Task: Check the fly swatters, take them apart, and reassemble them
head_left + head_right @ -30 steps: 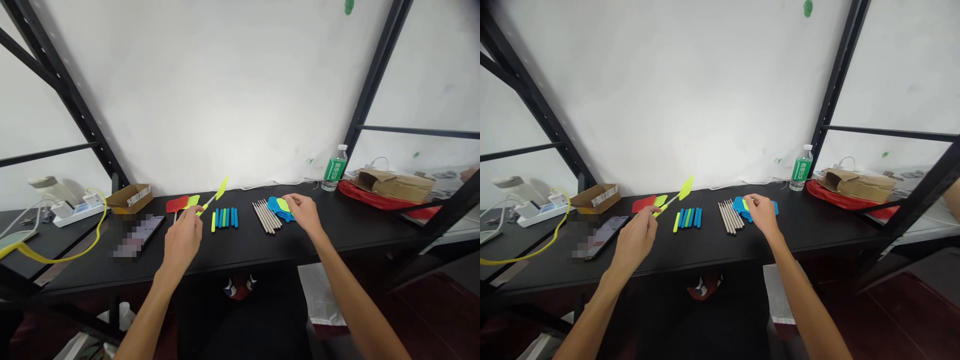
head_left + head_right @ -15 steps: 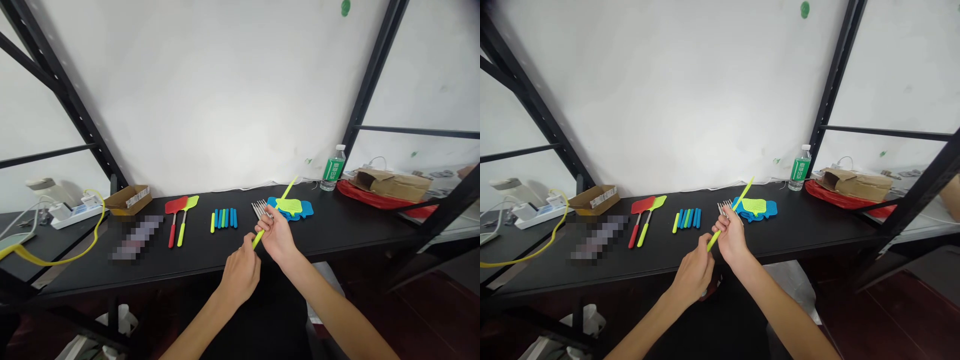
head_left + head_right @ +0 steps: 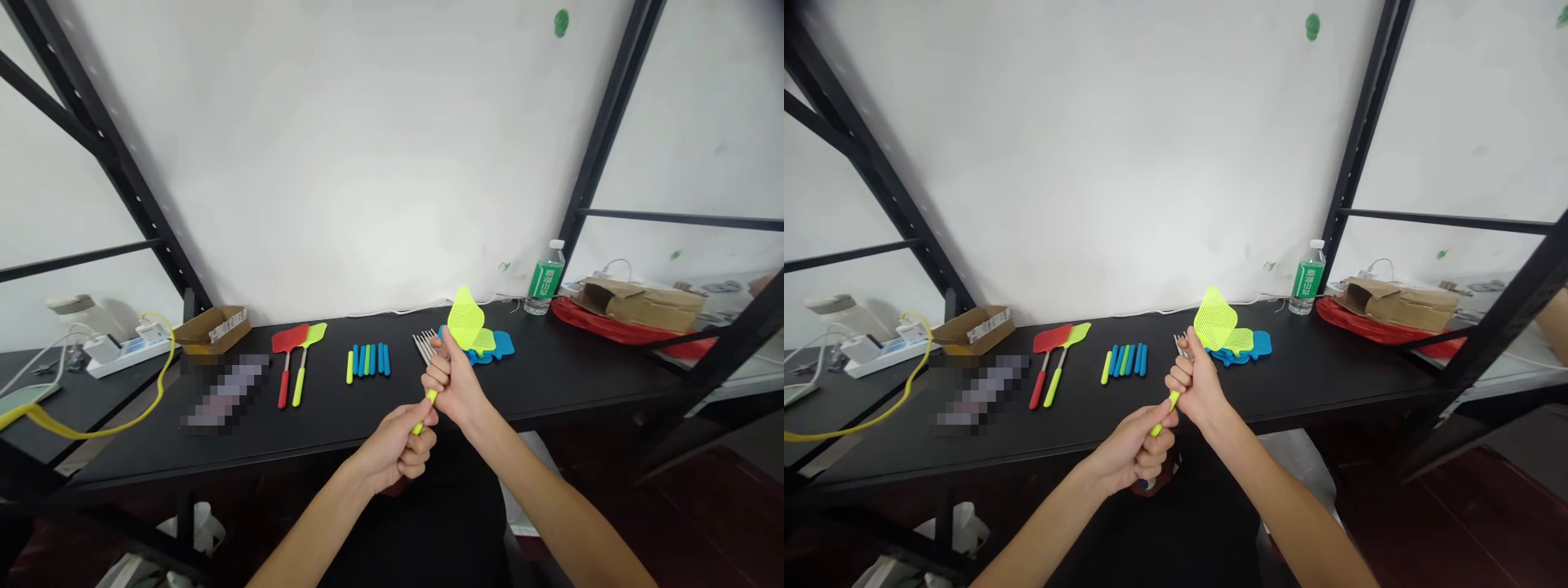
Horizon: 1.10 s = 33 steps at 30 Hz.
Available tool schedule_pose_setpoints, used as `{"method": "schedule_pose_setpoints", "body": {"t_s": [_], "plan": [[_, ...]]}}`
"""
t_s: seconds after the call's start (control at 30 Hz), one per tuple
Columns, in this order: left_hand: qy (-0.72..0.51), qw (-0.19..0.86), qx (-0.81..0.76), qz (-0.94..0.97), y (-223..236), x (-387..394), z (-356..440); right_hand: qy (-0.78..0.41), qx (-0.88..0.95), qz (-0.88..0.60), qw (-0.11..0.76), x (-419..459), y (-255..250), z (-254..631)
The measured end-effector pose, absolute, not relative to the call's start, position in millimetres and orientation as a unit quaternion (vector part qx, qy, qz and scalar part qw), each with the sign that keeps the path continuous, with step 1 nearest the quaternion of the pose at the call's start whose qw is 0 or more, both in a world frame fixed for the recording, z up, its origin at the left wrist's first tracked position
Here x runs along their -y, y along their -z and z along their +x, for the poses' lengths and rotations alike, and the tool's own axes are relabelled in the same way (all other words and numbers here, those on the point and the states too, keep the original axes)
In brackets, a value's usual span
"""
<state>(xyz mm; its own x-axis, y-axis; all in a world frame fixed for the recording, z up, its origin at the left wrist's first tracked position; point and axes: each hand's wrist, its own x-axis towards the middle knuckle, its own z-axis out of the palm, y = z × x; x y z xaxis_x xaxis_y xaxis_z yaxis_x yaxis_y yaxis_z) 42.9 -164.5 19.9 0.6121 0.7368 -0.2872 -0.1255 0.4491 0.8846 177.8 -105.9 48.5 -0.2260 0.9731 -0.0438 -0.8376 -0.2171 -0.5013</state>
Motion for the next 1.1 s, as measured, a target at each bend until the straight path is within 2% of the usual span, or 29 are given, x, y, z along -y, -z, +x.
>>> {"method": "schedule_pose_setpoints", "body": {"t_s": [0.3,0.43,0.53,0.57,0.7,0.77,0.87,0.93,1.1], "plan": [[-0.22,0.877,-0.208,0.373,-25.7,167.5,39.4,-0.79,0.198,-0.134,0.565,115.3,-66.8,184.6],[-0.207,0.868,-0.205,0.402,-23.9,167.3,38.2,-0.775,0.233,-0.142,0.57,117.2,-68.3,185.9],[-0.235,0.77,-0.311,0.506,-22.3,167.5,36.7,-0.751,0.248,-0.176,0.587,112.9,-60.4,184.1],[-0.25,0.697,-0.357,0.569,-21.5,168.1,36.8,-0.736,0.251,-0.193,0.598,110.7,-56.7,182.8],[-0.3,0.294,-0.479,0.771,-15.2,173.4,45.2,-0.652,0.242,-0.254,0.672,104.5,-42.8,172.7],[-0.3,0.19,-0.508,0.785,-10.3,175.7,53.7,-0.628,0.23,-0.266,0.694,105.4,-38.6,165.2],[-0.263,0.146,-0.577,0.759,-3.5,174.9,63.3,-0.641,0.239,-0.263,0.68,109.9,-35.5,155.4],[-0.257,0.154,-0.6,0.741,-1.6,172.0,63.8,-0.659,0.257,-0.253,0.66,112.3,-34.7,152.2],[-0.336,0.289,-0.515,0.734,-7.4,167.0,54.3,-0.691,0.286,-0.236,0.621,112.1,-33.9,155.4]]}}
